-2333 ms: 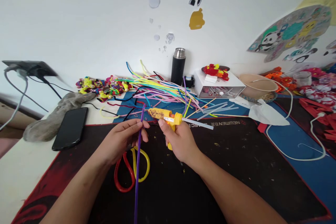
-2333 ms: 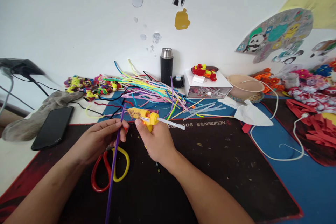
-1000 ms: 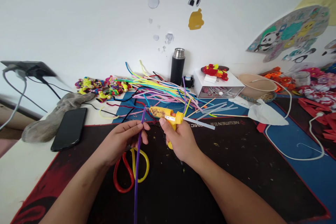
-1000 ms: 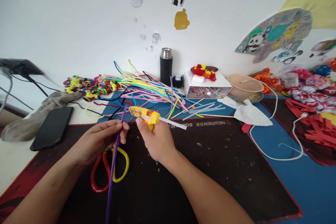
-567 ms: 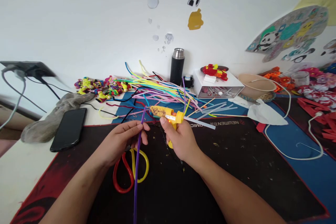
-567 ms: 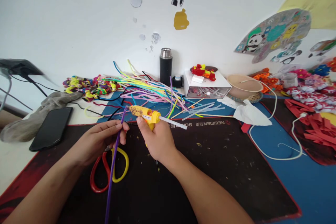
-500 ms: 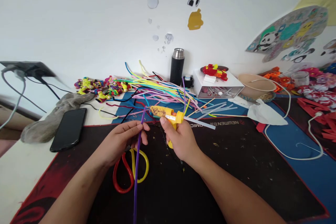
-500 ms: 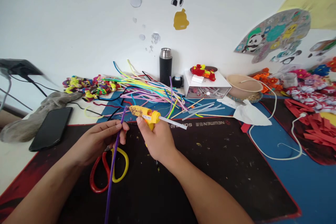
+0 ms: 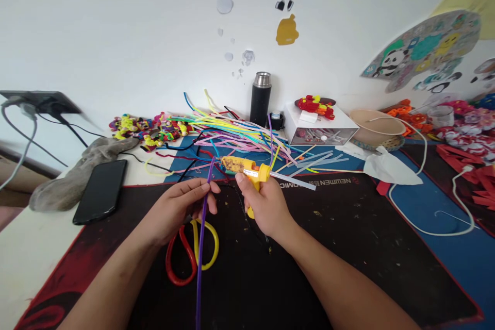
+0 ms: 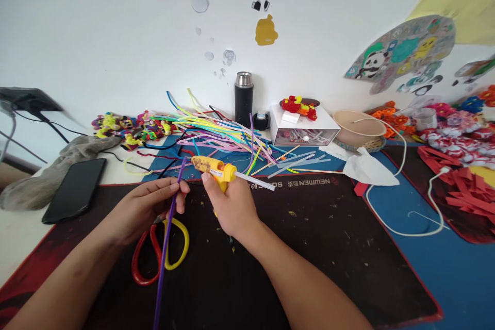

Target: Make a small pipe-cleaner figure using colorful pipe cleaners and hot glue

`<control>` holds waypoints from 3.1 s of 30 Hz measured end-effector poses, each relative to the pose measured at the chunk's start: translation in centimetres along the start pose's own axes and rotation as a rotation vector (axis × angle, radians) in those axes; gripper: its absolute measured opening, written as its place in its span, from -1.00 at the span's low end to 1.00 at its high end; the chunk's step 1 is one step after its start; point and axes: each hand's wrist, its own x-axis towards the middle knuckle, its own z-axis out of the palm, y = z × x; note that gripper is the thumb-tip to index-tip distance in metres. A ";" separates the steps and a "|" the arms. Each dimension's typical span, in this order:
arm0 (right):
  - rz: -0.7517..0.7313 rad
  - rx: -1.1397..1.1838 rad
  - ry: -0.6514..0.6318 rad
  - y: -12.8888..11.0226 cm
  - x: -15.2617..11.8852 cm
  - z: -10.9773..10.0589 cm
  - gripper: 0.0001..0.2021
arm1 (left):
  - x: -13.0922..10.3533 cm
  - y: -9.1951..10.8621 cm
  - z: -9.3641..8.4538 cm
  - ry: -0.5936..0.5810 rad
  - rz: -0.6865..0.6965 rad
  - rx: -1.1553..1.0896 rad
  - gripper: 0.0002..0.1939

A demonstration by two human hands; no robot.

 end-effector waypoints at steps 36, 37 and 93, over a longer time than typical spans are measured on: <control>-0.421 -0.924 -0.284 0.1 -3.8 -0.3 -0.83 | -0.1 2.0 -1.8 0.206 0.268 -0.318 -0.70; -0.409 -0.961 -0.297 0.5 -4.1 -0.6 -0.84 | -0.1 1.9 -1.7 0.200 0.262 -0.316 -0.70; 0.123 0.649 -0.205 -0.8 1.8 2.0 -0.63 | 0.9 -0.2 -1.9 0.445 0.399 0.641 -0.63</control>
